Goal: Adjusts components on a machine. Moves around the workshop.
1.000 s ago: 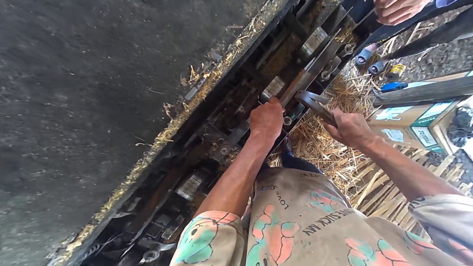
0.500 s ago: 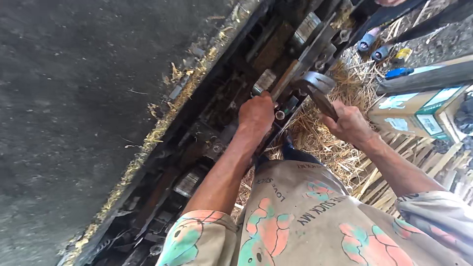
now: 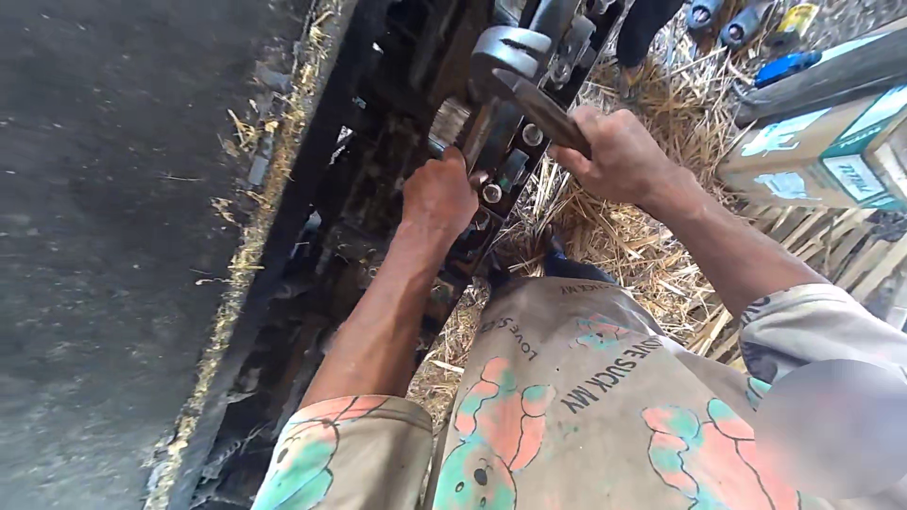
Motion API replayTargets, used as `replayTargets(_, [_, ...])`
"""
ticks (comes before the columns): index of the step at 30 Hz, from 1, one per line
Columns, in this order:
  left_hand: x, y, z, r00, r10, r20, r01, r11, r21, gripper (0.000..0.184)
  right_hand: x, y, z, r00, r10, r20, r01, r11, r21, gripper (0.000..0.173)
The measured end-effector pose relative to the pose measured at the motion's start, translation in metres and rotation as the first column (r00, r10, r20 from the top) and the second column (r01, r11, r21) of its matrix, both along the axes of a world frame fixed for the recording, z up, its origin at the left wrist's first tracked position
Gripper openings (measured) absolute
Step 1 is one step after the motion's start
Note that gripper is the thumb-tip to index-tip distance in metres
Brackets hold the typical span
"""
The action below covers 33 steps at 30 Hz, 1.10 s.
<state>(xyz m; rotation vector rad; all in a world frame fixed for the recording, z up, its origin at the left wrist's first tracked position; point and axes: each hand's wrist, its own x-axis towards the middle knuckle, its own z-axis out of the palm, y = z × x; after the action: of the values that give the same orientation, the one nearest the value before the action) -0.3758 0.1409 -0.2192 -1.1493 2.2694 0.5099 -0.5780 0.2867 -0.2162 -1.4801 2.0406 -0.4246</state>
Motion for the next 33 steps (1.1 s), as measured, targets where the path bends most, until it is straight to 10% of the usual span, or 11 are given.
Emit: replayTargets(33, [0.017,0.0,0.004,0.994,0.006,-0.107,0.004,0.996,0.092,0.035,0.008,0.0,0.021,0.974,0.057,-0.22,-0.018,0.984,0.178,0.039])
